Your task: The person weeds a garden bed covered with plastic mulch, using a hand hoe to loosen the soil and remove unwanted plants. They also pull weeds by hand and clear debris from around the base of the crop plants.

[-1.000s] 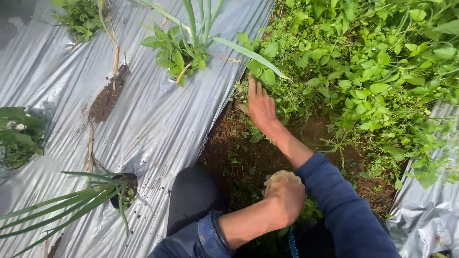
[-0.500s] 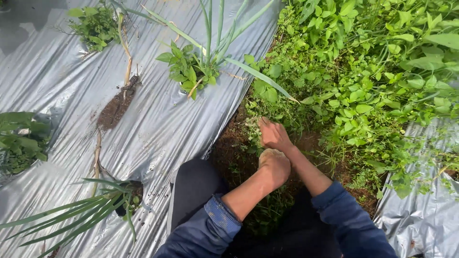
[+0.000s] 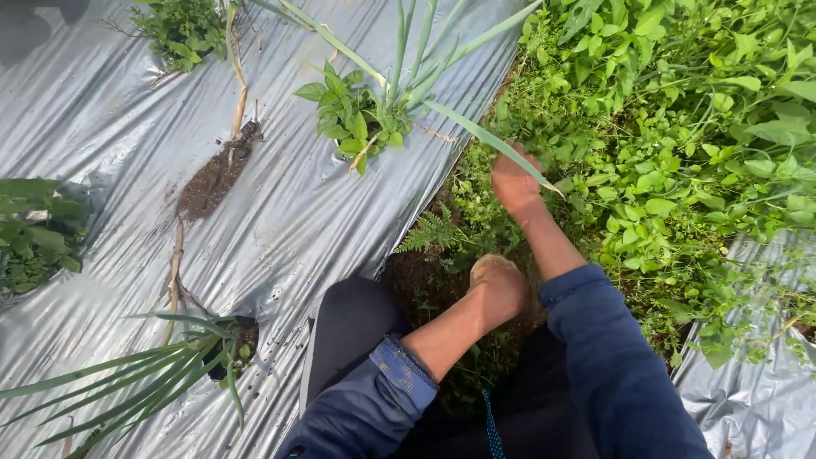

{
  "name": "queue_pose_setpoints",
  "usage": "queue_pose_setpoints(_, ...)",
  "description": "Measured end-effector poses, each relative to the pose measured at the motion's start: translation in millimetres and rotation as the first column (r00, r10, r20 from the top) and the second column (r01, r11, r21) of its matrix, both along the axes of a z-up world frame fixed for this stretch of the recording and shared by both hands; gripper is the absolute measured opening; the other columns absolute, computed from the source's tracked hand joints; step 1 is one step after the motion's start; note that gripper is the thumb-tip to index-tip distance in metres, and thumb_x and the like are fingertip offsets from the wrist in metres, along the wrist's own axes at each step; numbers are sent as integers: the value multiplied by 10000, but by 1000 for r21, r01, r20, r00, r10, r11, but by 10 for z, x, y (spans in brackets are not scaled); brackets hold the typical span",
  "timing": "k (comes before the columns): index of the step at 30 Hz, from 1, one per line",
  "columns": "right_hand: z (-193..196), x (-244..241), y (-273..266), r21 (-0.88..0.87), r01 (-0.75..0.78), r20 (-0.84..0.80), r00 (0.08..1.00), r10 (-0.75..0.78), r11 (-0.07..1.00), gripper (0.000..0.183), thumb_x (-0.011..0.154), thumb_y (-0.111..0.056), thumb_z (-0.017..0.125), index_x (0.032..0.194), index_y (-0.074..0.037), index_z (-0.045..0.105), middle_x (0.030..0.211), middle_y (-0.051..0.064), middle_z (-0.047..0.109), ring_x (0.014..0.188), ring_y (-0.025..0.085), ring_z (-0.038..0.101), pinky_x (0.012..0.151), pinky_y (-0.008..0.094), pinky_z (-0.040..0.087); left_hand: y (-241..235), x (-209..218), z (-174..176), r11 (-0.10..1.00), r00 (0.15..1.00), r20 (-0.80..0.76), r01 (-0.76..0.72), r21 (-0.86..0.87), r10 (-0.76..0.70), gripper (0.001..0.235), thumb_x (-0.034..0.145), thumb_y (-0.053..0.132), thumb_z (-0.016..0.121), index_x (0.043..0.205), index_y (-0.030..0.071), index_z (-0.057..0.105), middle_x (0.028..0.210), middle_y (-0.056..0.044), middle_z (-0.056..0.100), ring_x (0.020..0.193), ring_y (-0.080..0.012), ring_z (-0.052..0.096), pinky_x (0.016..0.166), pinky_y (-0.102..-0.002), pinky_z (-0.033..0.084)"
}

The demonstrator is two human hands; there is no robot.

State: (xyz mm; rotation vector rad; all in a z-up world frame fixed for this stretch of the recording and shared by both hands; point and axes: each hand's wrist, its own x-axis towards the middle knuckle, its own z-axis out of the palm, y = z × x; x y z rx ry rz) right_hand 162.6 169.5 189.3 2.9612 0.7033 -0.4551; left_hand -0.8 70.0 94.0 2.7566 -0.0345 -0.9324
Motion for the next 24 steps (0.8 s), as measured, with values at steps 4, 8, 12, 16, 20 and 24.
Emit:
queue_pose_setpoints(4, -486, -55, -198, 110, -58, 98, 994, 47, 992, 294, 935, -44, 593, 1222, 9, 636, 883, 129, 682, 656, 279, 718, 570, 397, 597, 55, 34, 76, 998, 999, -46, -30, -50, 28, 356, 890, 94, 537, 1155, -120, 640, 1078, -458, 561, 907, -632, 564, 494, -677, 466)
queue_pose_setpoints(8, 271, -713, -108, 112, -21, -48, 998, 27, 994, 88, 887, -105, 668, 900, -32, 715, 736, 151, 690, 546, 242, 664, 488, 359, 544, 141, 96, 144, 995, 993, -115, -40, -95, 29, 318, 821, 100, 630, 1097, -49, 681, 1016, -384, 612, 865, -563, 606, 450, -629, 473)
queue_pose_setpoints(12, -711, -792, -851, 203, -2, -139, 990, 31, 979, 204, 838, -102, 643, 683, 28, 671, 620, 187, 668, 490, 251, 642, 454, 350, 475, 97, 11, 211, 990, 989, -143, -44, -132, 25, 304, 774, 104, 692, 1059, -2, 708, 975, -334, 646, 837, -516, 634, 420, -597, 478)
queue_pose_setpoints(16, 515, -918, -416, 273, -157, -162, 965, 206, 949, 411, 958, -237, 655, 702, 83, 679, 1073, 325, 687, 789, 409, 721, 674, 449, 610, 87, -2, 228, 983, 972, -230, -79, -164, 39, 301, 705, 111, 786, 1001, 69, 748, 914, -260, 697, 794, -446, 676, 376, -549, 485)
queue_pose_setpoints(20, 1488, -931, 144, 158, -145, -72, 985, 158, 977, 247, 980, -136, 677, 1175, 14, 701, 1433, 228, 571, 1177, 384, 663, 903, 493, 614, 170, 17, 287, 976, 952, -301, -107, -189, 46, 321, 636, 117, 879, 943, 141, 788, 852, -186, 748, 752, -376, 717, 332, -501, 492)
queue_pose_setpoints(24, 1289, -644, 530, 271, 17, -116, 993, 15, 962, 365, 1048, -69, 549, 1345, 142, 534, 1371, 355, 520, 1131, 460, 661, 866, 581, 614, 232, 15, 469, 966, 939, -339, -140, -215, 61, 345, 590, 121, 941, 904, 188, 815, 811, -136, 782, 724, -329, 745, 303, -469, 497)
